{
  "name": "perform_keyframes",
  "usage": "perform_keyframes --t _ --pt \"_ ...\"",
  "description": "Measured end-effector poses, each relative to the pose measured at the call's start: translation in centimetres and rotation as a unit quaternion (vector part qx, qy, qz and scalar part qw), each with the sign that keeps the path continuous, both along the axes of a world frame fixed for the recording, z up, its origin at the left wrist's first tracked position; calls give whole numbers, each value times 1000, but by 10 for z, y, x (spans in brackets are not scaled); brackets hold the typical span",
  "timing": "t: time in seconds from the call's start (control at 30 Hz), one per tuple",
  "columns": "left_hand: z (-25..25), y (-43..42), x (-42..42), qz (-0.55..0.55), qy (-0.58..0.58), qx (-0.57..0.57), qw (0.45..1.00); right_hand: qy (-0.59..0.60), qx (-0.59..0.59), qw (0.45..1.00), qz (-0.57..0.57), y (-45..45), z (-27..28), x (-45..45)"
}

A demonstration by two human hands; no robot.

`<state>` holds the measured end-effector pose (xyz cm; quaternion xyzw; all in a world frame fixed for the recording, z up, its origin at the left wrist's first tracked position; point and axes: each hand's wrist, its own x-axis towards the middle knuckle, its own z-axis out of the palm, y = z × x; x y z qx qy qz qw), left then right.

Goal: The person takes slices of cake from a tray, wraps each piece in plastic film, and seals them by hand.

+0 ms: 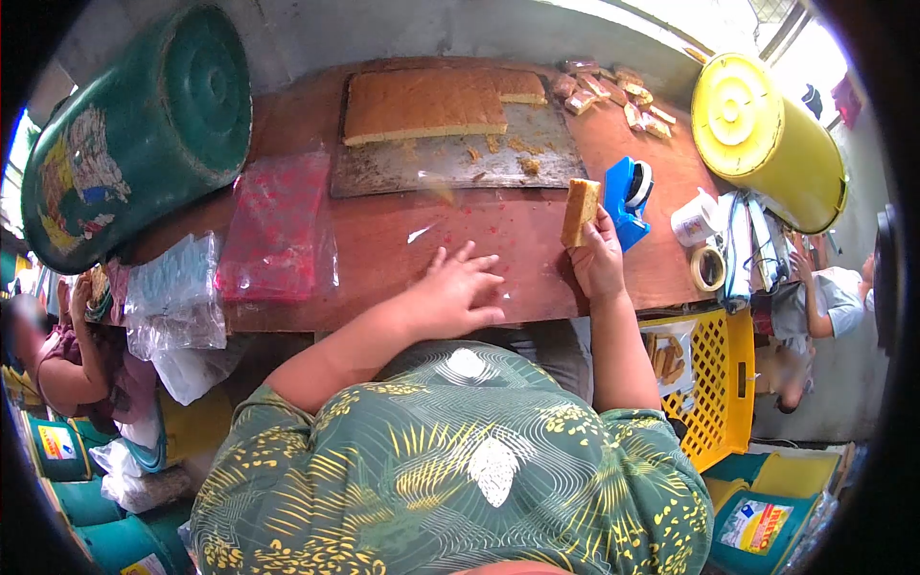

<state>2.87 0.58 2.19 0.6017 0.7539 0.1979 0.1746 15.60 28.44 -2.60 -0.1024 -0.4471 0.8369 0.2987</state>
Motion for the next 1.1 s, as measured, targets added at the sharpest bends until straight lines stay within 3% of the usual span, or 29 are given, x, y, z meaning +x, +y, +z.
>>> perform_keyframes --t 0.1,0.13,0.2,0.27,0.37,0.6,0.7,0.8,0.9,0.97,1.1 --pt "-9 -4 -11 -6 -173 92 981 -58 154 986 3 -12 4 4" --pt "-10 -10 -25 24 -168 107 980 -76 213 974 13 -20 9 4" --pt "-7 -28 -42 141 32 38 989 -85 295 950 60 -43 21 2" --pt "-13 -41 -49 152 42 1 988 -116 429 891 89 -65 37 -10" --pt "-14 -46 -53 151 44 -20 987 -132 653 741 84 -81 58 -35" --pt "-17 -48 -57 143 39 -19 989 -160 648 727 160 -67 34 -40" --pt "-10 -48 -54 147 43 0 988 -159 650 736 99 -75 34 -35" --pt "-20 -41 -73 158 21 95 983 -138 715 685 -14 -90 47 -2" --pt "-19 -15 -97 168 -52 222 959 -97 764 634 71 -98 32 37" --pt "-17 6 -102 198 -40 203 958 -95 798 594 42 -109 24 47" --pt "-20 33 -96 205 20 186 961 -83 775 623 59 -102 30 44"
